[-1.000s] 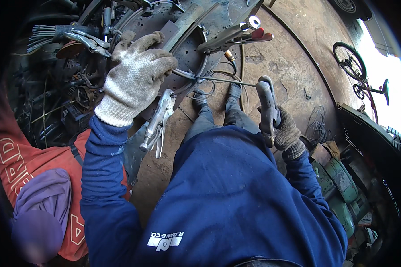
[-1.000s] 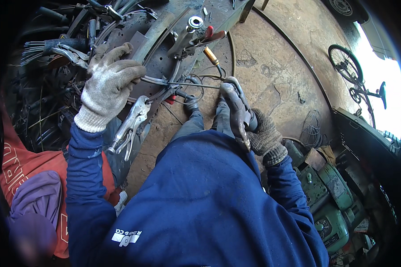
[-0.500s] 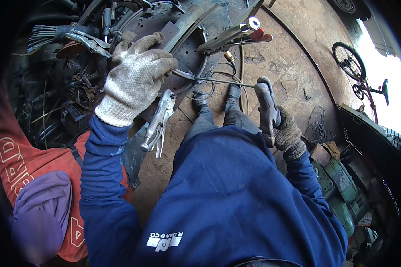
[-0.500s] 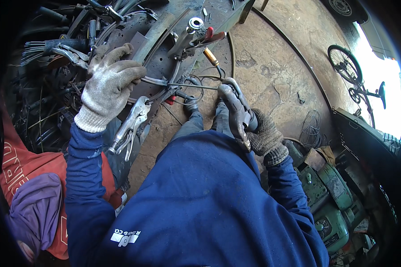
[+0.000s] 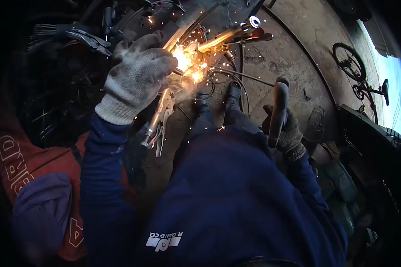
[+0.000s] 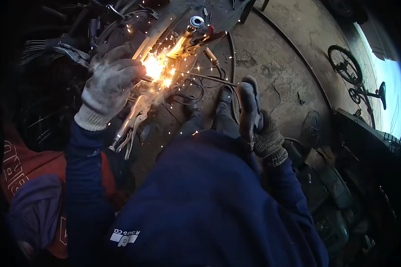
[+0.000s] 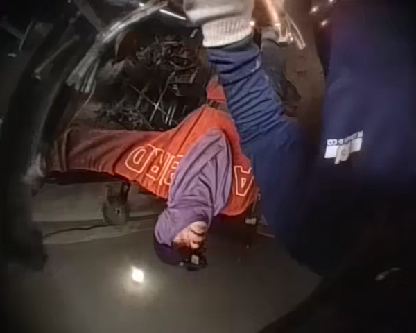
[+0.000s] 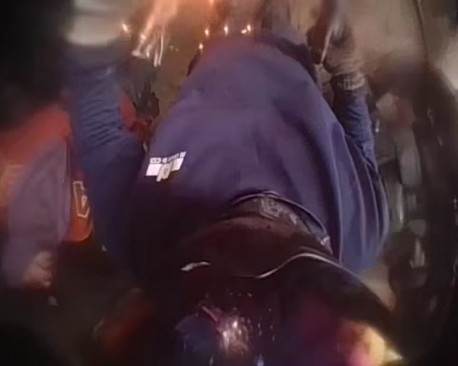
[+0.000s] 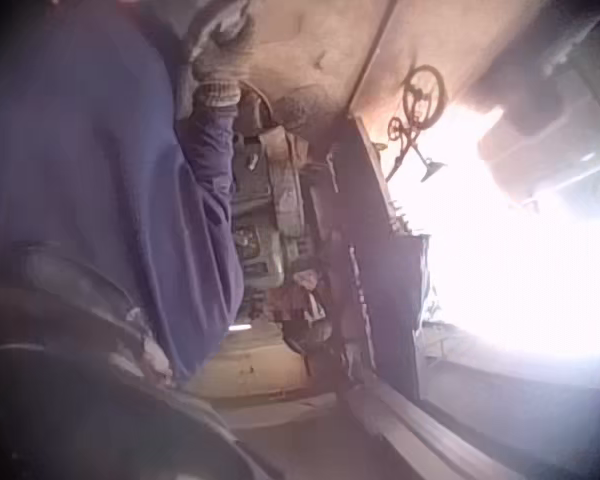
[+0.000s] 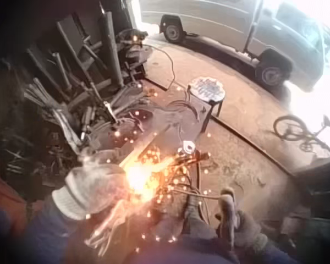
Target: The person aligns metal rods onto a metal fixture, clamps them using locking pliers, welds the pieces together with a welding electrode, hammers the metal assembly, and fastens additional locking pliers.
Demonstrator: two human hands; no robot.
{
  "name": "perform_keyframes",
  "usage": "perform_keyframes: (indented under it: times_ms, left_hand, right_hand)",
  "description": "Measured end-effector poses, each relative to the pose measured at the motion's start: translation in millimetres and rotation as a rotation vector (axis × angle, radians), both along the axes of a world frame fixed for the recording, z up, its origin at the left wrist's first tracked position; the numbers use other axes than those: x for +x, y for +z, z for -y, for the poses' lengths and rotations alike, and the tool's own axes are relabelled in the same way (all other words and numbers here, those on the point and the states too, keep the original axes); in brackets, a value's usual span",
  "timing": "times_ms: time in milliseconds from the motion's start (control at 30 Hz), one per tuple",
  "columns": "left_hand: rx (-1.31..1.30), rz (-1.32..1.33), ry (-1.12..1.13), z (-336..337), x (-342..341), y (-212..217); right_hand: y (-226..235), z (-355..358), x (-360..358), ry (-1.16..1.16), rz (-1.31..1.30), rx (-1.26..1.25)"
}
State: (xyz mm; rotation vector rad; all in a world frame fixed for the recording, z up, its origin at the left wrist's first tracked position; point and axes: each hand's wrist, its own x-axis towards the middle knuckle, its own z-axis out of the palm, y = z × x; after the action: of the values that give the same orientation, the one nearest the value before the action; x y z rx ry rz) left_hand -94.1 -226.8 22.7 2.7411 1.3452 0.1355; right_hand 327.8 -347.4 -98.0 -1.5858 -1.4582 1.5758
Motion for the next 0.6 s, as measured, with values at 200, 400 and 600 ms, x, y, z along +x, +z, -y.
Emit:
perform_keyframes:
  times_ms: [200,400,600]
  left_hand:
    - [-0.006,0.008,0.04,-0.5,-0.5,-8.1]
    - [-0.024,0.055,0.052,-0.5,1.3,-6.5]
    - [-0.063,0.05,0.093,0.3,7.4,1.2]
  right_hand:
    - [-8.6,1.0,5.7,-0.057,-0.133,-0.104]
    - [-10.0,6.7,3.2,-0.038,-0.025,-0.131]
    - [-8.5,1.5,4.2,0.051,0.03,-0.161]
